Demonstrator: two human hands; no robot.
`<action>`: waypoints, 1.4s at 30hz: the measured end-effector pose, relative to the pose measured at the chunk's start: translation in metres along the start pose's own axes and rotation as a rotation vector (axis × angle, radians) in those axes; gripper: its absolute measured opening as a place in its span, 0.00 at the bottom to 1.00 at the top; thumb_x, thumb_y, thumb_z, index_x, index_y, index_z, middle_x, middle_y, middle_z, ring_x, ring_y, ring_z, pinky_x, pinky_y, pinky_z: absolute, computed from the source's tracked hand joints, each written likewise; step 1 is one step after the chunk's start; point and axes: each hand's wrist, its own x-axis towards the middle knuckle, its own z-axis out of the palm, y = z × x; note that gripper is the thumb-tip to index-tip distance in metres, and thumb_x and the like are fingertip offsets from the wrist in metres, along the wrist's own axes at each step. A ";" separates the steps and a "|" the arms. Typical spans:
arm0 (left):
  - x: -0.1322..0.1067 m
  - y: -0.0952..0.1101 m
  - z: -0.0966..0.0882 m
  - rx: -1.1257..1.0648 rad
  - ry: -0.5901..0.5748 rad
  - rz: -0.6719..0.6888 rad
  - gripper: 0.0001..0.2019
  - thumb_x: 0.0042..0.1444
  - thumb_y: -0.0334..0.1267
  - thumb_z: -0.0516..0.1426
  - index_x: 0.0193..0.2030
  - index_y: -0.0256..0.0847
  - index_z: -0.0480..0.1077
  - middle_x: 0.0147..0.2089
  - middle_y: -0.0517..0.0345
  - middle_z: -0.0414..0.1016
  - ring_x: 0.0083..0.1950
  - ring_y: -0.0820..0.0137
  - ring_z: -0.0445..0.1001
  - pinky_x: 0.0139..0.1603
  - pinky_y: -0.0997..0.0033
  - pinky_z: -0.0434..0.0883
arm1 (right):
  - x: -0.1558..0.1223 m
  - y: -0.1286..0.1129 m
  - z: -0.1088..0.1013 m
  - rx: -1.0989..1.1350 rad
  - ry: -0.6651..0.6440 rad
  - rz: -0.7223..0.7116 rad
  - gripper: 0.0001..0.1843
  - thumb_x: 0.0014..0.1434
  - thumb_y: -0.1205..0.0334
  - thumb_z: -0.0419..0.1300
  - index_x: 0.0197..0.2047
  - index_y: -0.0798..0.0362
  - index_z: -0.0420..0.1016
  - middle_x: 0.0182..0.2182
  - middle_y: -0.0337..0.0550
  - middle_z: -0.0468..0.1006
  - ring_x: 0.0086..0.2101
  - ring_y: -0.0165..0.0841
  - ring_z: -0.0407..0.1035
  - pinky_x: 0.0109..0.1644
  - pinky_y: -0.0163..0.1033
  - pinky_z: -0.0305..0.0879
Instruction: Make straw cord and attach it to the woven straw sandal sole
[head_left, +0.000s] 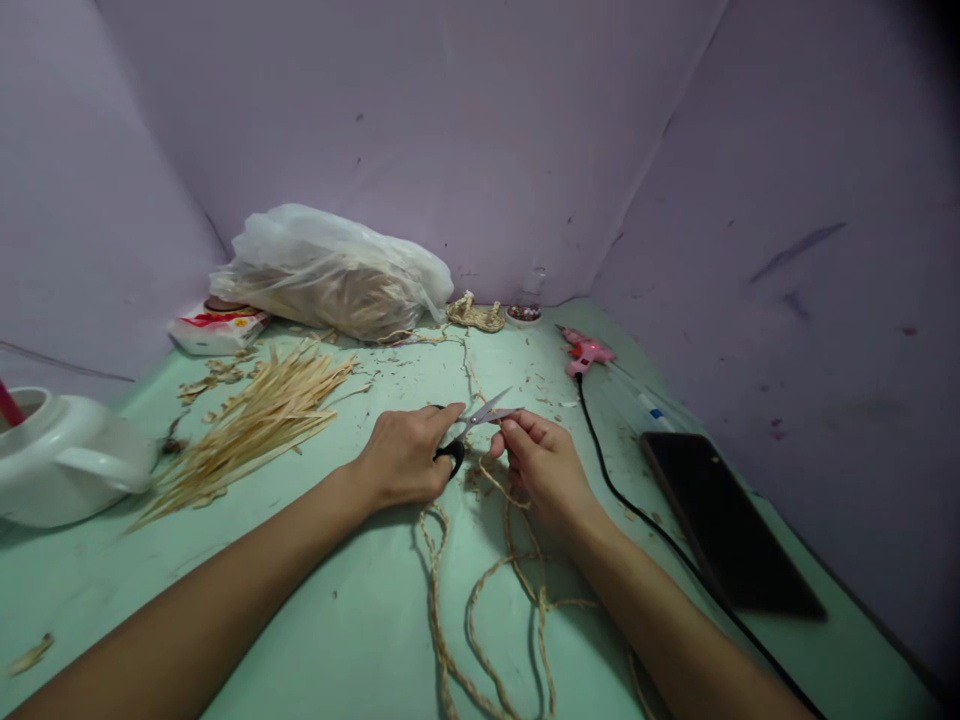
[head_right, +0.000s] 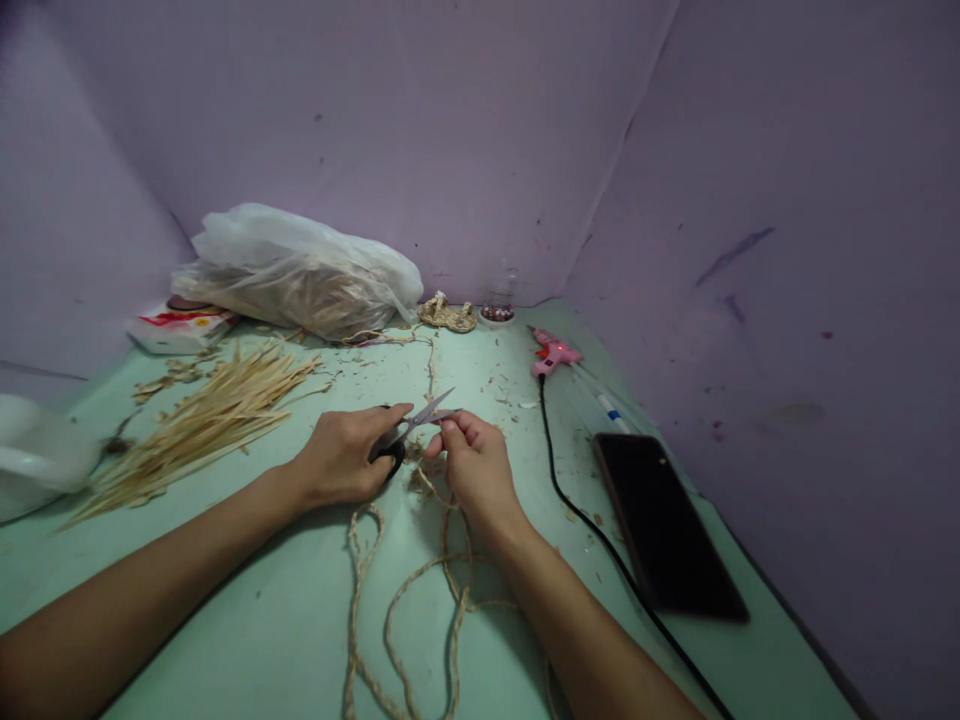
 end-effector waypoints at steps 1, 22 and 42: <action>0.000 0.000 0.000 -0.003 -0.005 0.003 0.26 0.47 0.34 0.51 0.56 0.41 0.62 0.39 0.55 0.75 0.37 0.62 0.74 0.34 0.66 0.68 | 0.000 0.000 0.000 -0.005 -0.001 0.000 0.14 0.51 0.54 0.54 0.21 0.54 0.67 0.11 0.29 0.56 0.13 0.21 0.44 0.15 0.29 0.39; 0.007 -0.018 0.014 -0.623 0.194 -0.192 0.18 0.47 0.30 0.53 0.47 0.40 0.69 0.35 0.59 0.76 0.34 0.72 0.72 0.36 0.75 0.67 | -0.005 -0.014 0.003 0.273 -0.008 0.186 0.14 0.48 0.55 0.60 0.34 0.56 0.72 0.15 0.30 0.65 0.12 0.18 0.43 0.13 0.27 0.36; -0.001 -0.005 0.000 -0.072 0.063 0.039 0.25 0.45 0.32 0.52 0.53 0.43 0.66 0.36 0.58 0.76 0.35 0.66 0.73 0.33 0.70 0.67 | 0.000 -0.015 0.000 0.222 0.162 0.137 0.10 0.39 0.64 0.65 0.27 0.57 0.71 0.19 0.39 0.77 0.14 0.23 0.63 0.19 0.31 0.65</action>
